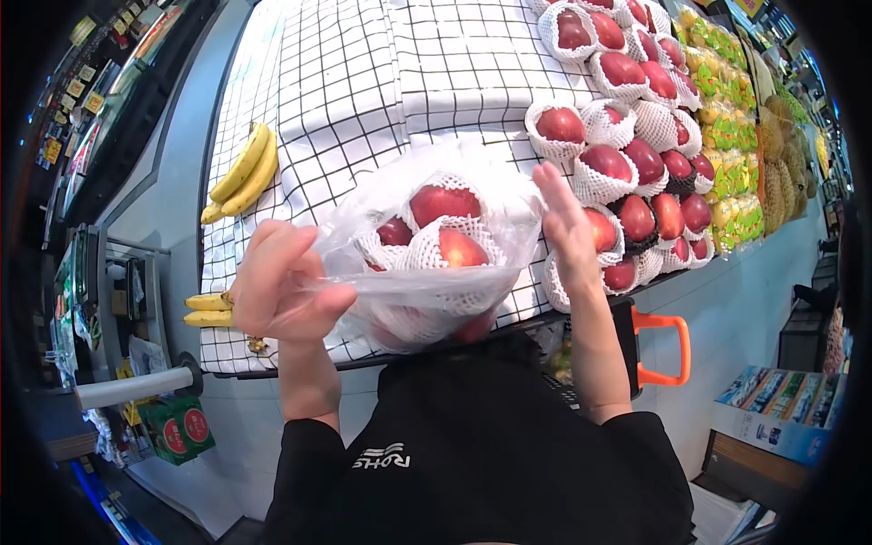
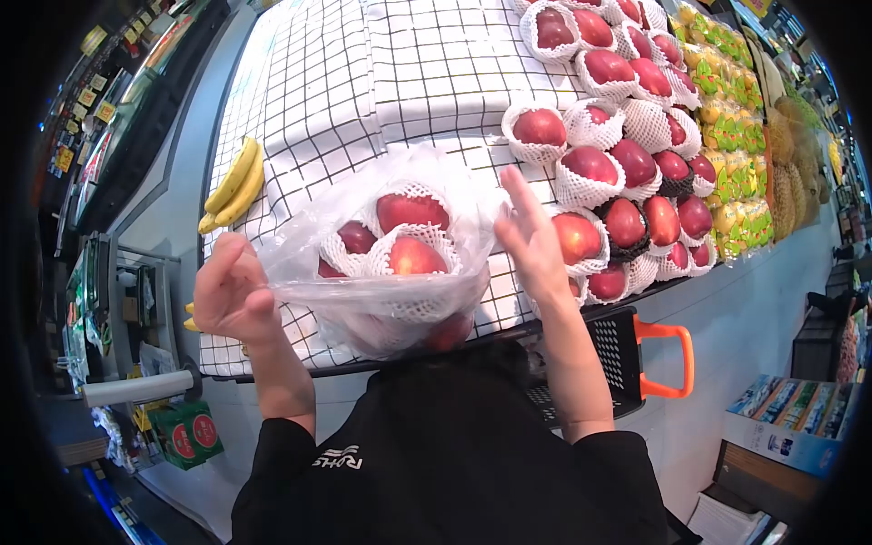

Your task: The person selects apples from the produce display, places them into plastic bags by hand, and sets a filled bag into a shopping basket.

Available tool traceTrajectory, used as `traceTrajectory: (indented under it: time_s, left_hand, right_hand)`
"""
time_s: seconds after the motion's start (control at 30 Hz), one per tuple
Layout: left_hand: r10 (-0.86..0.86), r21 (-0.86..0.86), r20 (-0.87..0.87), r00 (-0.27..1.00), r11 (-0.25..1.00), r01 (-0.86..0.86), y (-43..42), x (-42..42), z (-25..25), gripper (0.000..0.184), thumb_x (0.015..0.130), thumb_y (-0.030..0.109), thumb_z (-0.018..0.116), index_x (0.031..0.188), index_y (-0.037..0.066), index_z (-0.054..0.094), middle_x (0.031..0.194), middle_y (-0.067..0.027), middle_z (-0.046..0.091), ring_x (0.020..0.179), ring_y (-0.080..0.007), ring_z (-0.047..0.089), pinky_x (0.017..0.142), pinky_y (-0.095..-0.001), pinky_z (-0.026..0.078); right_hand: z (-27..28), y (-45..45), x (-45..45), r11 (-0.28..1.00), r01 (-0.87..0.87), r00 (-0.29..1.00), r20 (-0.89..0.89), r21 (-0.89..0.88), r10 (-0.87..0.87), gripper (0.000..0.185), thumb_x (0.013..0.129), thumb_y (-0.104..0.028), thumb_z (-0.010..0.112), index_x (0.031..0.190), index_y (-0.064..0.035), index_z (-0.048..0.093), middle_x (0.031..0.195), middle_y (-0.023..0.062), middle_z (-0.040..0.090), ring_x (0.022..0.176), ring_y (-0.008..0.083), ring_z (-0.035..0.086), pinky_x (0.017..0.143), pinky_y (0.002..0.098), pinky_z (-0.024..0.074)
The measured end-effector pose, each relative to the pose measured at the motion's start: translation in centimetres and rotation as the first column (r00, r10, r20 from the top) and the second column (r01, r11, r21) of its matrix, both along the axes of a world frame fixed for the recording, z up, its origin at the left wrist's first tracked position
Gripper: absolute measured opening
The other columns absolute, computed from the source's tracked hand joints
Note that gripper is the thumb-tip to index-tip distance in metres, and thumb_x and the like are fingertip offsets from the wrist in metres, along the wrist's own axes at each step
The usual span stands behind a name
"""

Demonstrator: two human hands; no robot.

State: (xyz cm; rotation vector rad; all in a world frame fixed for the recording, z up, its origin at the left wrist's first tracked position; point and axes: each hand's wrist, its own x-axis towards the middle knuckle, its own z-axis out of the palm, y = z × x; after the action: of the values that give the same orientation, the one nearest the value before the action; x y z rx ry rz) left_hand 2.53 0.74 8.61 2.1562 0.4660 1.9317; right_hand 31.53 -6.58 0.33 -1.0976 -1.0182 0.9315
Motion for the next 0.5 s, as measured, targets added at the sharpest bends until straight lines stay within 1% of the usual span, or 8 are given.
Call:
traceTrajectory:
  time_s: [0.03, 0.07, 0.17, 0.2, 0.33, 0.4, 0.43, 0.5]
  left_hand:
    - [0.033, -0.039, -0.019, 0.999, 0.999, -0.034, -0.1, -0.5, -0.1, 0.059, 0.070, 0.043, 0.083, 0.100, -0.004, 0.064, 0.060, -0.0006, 0.049, 0.052, -0.0124, 0.039, 0.048, -0.0244, 0.028]
    - [0.038, -0.090, -0.009, 0.999, 0.995, -0.038, 0.0, -1.1, -0.5, 0.069, 0.060, 0.046, 0.087, 0.102, -0.003, 0.064, 0.067, -0.0015, 0.051, 0.055, -0.0117, 0.039, 0.048, -0.0232, 0.025]
    - [0.080, -0.100, -0.058, 0.995, 0.991, -0.085, 0.3, -2.1, -1.0, 0.073, 0.057, 0.046, 0.087, 0.104, -0.004, 0.063, 0.070, -0.0011, 0.051, 0.057, -0.0112, 0.041, 0.049, -0.0224, 0.025]
    - [0.076, -0.116, -0.099, 0.992, 0.989, -0.087, 0.2, -2.6, -1.0, 0.076, 0.055, 0.046, 0.088, 0.106, -0.004, 0.063, 0.073, -0.0020, 0.053, 0.062, -0.0124, 0.045, 0.050, -0.0234, 0.029]
    - [0.063, -0.053, -0.157, 0.986, 0.996, -0.073, 0.5, -3.6, -1.1, 0.075, 0.055, 0.045, 0.088, 0.107, -0.003, 0.063, 0.084, -0.0055, 0.057, 0.068, -0.0142, 0.048, 0.055, -0.0248, 0.036]
    - [0.073, -0.138, -0.200, 0.977, 0.985, -0.102, 0.3, -4.3, -1.1, 0.083, 0.054, 0.047, 0.089, 0.114, -0.001, 0.060, 0.099, -0.0107, 0.057, 0.077, -0.0167, 0.050, 0.066, -0.0290, 0.042]
    - [0.074, -0.135, -0.200, 0.977, 0.986, -0.102, 0.3, -4.3, -1.3, 0.083, 0.054, 0.047, 0.089, 0.114, -0.001, 0.060, 0.099, -0.0107, 0.057, 0.077, -0.0167, 0.050, 0.066, -0.0290, 0.042]
    - [0.054, -0.253, 0.003, 0.999, 0.966, -0.052, 0.3, -3.8, -2.1, 0.104, 0.050, 0.050, 0.090, 0.131, 0.000, 0.049, 0.121, -0.0180, 0.053, 0.091, -0.0205, 0.053, 0.081, -0.0334, 0.044]
  right_hand:
    - [-0.7, -0.6, 0.2, 0.988, -0.154, 0.986, -0.055, 0.018, 0.154, 0.098, 0.078, -0.024, 0.076, 0.149, 0.0037, 0.015, 0.154, 0.0204, 0.021, 0.143, 0.0269, 0.022, 0.114, 0.0375, 0.0222]
    - [-1.1, -0.8, 0.5, 0.961, -0.275, 0.961, -0.041, -0.030, 0.274, 0.117, 0.069, -0.020, 0.083, 0.150, 0.0015, 0.002, 0.156, 0.0208, 0.013, 0.145, 0.0260, 0.014, 0.115, 0.0391, 0.0179]
    - [-0.9, -1.0, -0.7, 0.963, -0.252, 0.967, -0.053, -0.093, 0.248, 0.124, 0.062, -0.014, 0.086, 0.150, 0.0013, 0.001, 0.155, 0.0226, 0.014, 0.144, 0.0262, 0.016, 0.115, 0.0393, 0.0183]
    - [-1.4, -0.8, -0.7, 0.958, -0.254, 0.966, -0.089, -0.132, 0.244, 0.129, 0.058, -0.010, 0.088, 0.150, 0.0013, -0.001, 0.155, 0.0228, 0.015, 0.142, 0.0266, 0.020, 0.114, 0.0390, 0.0212]
    - [-1.8, -0.3, -0.4, 0.932, -0.339, 0.928, -0.206, -0.128, 0.309, 0.128, 0.060, -0.006, 0.086, 0.150, -0.0001, -0.005, 0.153, 0.0215, 0.021, 0.139, 0.0263, 0.028, 0.112, 0.0388, 0.0275]
    - [-1.3, -0.2, -0.7, 0.935, -0.337, 0.875, -0.403, -0.107, 0.269, 0.112, 0.064, -0.002, 0.082, 0.150, 0.0000, 0.011, 0.147, 0.0186, 0.034, 0.133, 0.0238, 0.038, 0.109, 0.0366, 0.0343]
    - [-1.3, 0.0, -0.8, 0.936, -0.337, 0.875, -0.402, -0.103, 0.271, 0.112, 0.064, -0.002, 0.082, 0.150, 0.0000, 0.011, 0.147, 0.0186, 0.034, 0.133, 0.0238, 0.038, 0.109, 0.0366, 0.0343]
    - [-1.1, 0.3, -1.0, 0.942, -0.322, 0.919, -0.271, -0.094, 0.287, 0.081, 0.071, 0.001, 0.077, 0.141, 0.0007, 0.037, 0.134, 0.0140, 0.051, 0.122, 0.0188, 0.049, 0.102, 0.0327, 0.0421]
